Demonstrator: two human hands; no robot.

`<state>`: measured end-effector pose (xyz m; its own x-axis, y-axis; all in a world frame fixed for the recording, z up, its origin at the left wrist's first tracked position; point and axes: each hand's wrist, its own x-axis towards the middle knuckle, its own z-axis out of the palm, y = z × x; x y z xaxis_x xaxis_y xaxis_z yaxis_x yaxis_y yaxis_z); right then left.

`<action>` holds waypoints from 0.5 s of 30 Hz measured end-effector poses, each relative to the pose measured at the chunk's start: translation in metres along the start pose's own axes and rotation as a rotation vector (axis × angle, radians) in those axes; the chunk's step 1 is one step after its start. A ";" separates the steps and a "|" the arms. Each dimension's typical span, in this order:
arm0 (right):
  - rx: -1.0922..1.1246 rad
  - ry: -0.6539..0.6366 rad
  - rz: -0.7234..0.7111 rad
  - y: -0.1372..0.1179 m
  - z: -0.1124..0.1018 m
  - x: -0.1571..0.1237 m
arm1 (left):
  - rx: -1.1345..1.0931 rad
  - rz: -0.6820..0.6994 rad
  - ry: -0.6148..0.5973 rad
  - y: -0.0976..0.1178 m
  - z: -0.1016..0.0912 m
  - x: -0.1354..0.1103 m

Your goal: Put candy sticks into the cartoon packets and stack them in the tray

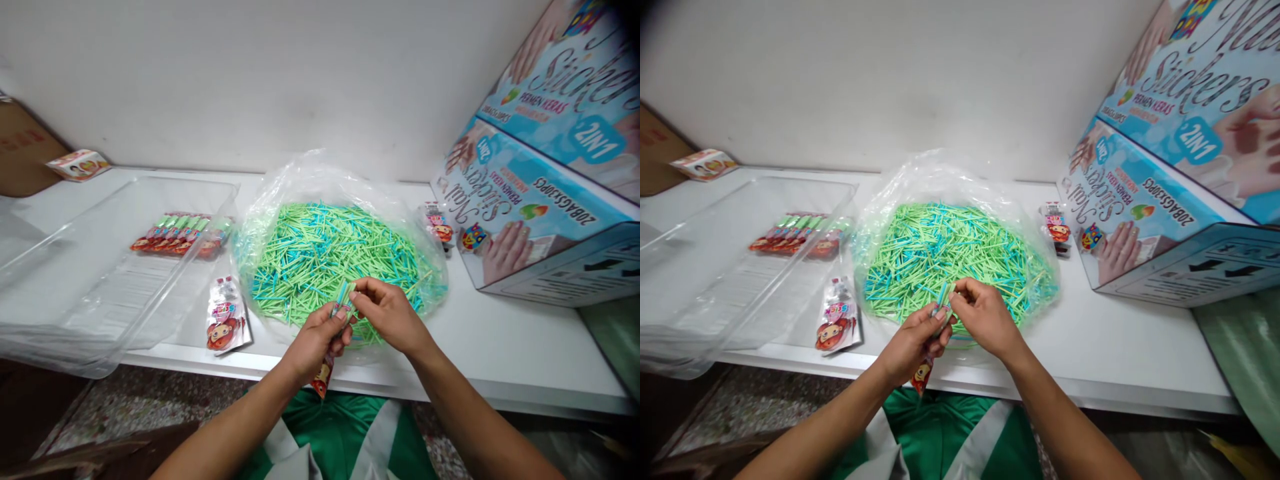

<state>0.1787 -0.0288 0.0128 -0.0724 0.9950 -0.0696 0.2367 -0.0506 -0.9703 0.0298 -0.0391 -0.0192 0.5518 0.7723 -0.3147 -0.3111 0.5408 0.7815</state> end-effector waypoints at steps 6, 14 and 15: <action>-0.004 0.005 0.044 -0.005 0.001 -0.001 | -0.018 -0.012 -0.050 -0.001 0.000 -0.002; 0.019 -0.005 -0.001 -0.002 0.001 -0.003 | -0.032 -0.029 -0.061 0.000 -0.001 -0.002; 0.011 -0.006 -0.009 -0.001 0.000 -0.003 | -0.030 -0.030 -0.061 0.000 -0.001 -0.003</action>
<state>0.1783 -0.0319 0.0142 -0.0800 0.9949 -0.0619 0.2253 -0.0424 -0.9734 0.0275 -0.0405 -0.0187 0.6068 0.7347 -0.3034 -0.3164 0.5734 0.7557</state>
